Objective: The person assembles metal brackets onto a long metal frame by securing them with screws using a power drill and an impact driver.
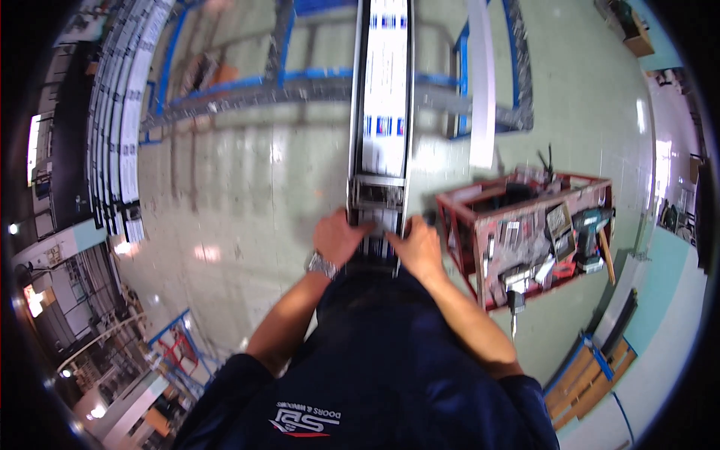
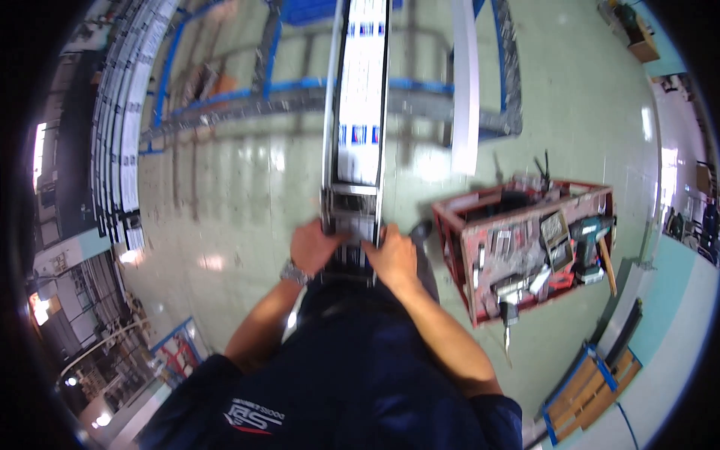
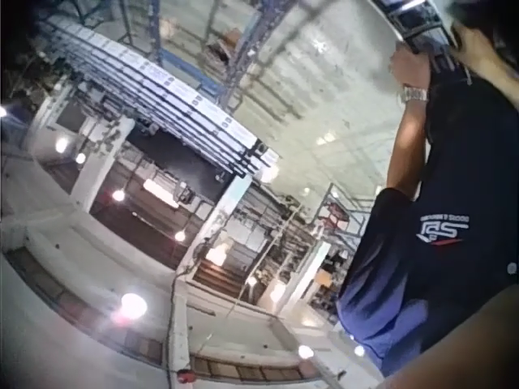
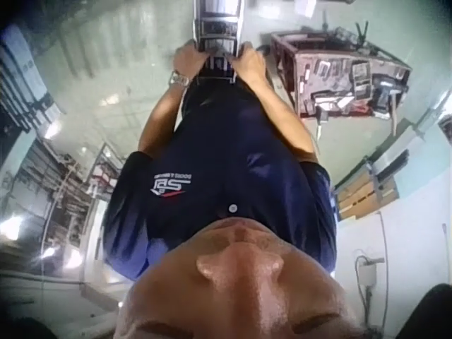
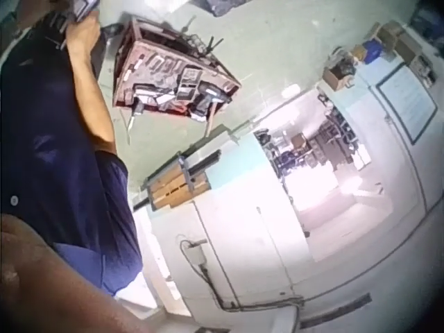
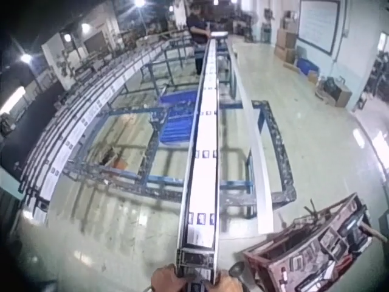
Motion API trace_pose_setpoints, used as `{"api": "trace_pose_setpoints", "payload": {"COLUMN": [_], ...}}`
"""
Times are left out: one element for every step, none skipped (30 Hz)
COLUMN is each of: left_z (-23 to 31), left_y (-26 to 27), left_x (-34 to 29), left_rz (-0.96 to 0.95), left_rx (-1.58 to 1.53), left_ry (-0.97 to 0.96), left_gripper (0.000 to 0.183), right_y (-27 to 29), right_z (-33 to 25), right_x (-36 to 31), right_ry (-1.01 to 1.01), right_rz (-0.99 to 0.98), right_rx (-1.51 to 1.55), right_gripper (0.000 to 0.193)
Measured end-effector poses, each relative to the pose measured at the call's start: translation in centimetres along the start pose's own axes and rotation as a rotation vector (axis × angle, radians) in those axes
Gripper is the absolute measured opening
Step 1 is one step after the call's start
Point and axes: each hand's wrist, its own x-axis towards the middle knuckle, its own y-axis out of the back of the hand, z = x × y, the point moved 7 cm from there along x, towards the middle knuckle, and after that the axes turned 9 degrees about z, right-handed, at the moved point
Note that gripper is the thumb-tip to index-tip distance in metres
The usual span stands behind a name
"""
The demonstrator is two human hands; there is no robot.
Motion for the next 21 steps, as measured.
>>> {"api": "trace_pose_setpoints", "payload": {"left_z": [-0.6,-1.8,-1.9,-2.3,-1.2,-1.5,-1.9,-1.5,-1.5,-1.7,-2.9,-3.8,-3.4,-3.1,-2.7,-2.8,-3.0,-2.8,-2.5,-2.7,-2.9], "left_y": [-0.7,-1.6,-2.2,-2.3,-2.2,-2.2,-2.4,-1.9,-1.9,-2.2,-2.8,-3.5,-3.2,-2.9,-2.9,-2.7,-2.6,-2.5,-2.4,-3.0,-3.5], "left_x": [-0.4,-0.7,-0.9,-1.1,-0.9,-0.9,-0.9,-0.7,-0.4,-0.6,-0.4,0.2,0.5,0.4,0.3,0.2,0.0,-0.1,-0.2,-0.1,-0.2], "left_rz": [-0.024,0.001,-0.013,-0.008,-0.067,-0.071,-0.092,-0.06,-0.088,-0.128,-0.109,-0.088,-0.077,-0.056,-0.054,-0.077,-0.102,-0.111,-0.125,-0.135,-0.15], "left_rx": [-0.009,-0.011,-0.031,-0.066,-0.013,0.004,0.02,0.013,-0.004,-0.018,-0.024,-0.008,0.013,-0.001,-0.002,-0.037,-0.072,-0.072,-0.07,-0.09,-0.11], "left_ry": [0.0,-0.023,-0.033,-0.003,-0.021,-0.009,0.013,-0.009,0.009,0.033,0.031,0.018,-0.005,0.0,-0.01,0.05,0.109,0.119,0.131,0.122,0.115], "left_gripper": [0.057,0.055,0.055,0.056,0.059,0.062,0.064,0.064,0.067,0.07,0.07,0.071,0.072,0.075,0.075,0.076,0.077,0.075,0.074,0.074,0.073], "right_y": [-0.4,-1.4,-1.9,-1.4,-2.3,-2.2,-2.1,-2.2,-2.4,-2.5,-2.3,-2.2,-2.1,-1.9,-1.8,-2.0,-2.2,-2.4,-2.5,-2.7,-3.0], "right_z": [0.3,1.0,1.4,0.9,2.1,1.7,1.6,1.8,1.9,2.1,1.6,1.3,1.1,1.1,1.1,1.3,1.5,1.8,2.0,2.2,2.5], "right_x": [-0.1,-0.2,-0.3,-0.7,-0.2,-0.3,-0.5,-0.7,-0.3,-0.2,-0.3,-0.3,-0.1,0.0,0.2,0.5,0.7,0.7,0.9,0.9,0.9], "right_ry": [0.021,0.055,0.048,0.06,0.009,0.026,0.03,0.031,0.03,0.025,0.043,0.042,0.028,-0.001,-0.002,-0.017,-0.034,-0.053,-0.081,-0.082,-0.086], "right_rz": [0.005,0.045,0.057,0.065,0.008,0.014,0.007,-0.005,-0.018,-0.022,-0.014,-0.013,-0.007,-0.004,0.005,-0.019,-0.043,-0.042,-0.053,-0.045,-0.041], "right_rx": [0.002,0.011,0.004,0.009,-0.04,-0.019,-0.004,-0.018,-0.032,-0.011,-0.012,-0.027,-0.037,-0.041,-0.038,-0.05,-0.063,-0.059,-0.068,-0.097,-0.127], "right_gripper": [0.041,0.046,0.049,0.052,0.053,0.053,0.054,0.055,0.056,0.058,0.058,0.059,0.06,0.06,0.06,0.06,0.059,0.058,0.06,0.061,0.061]}}
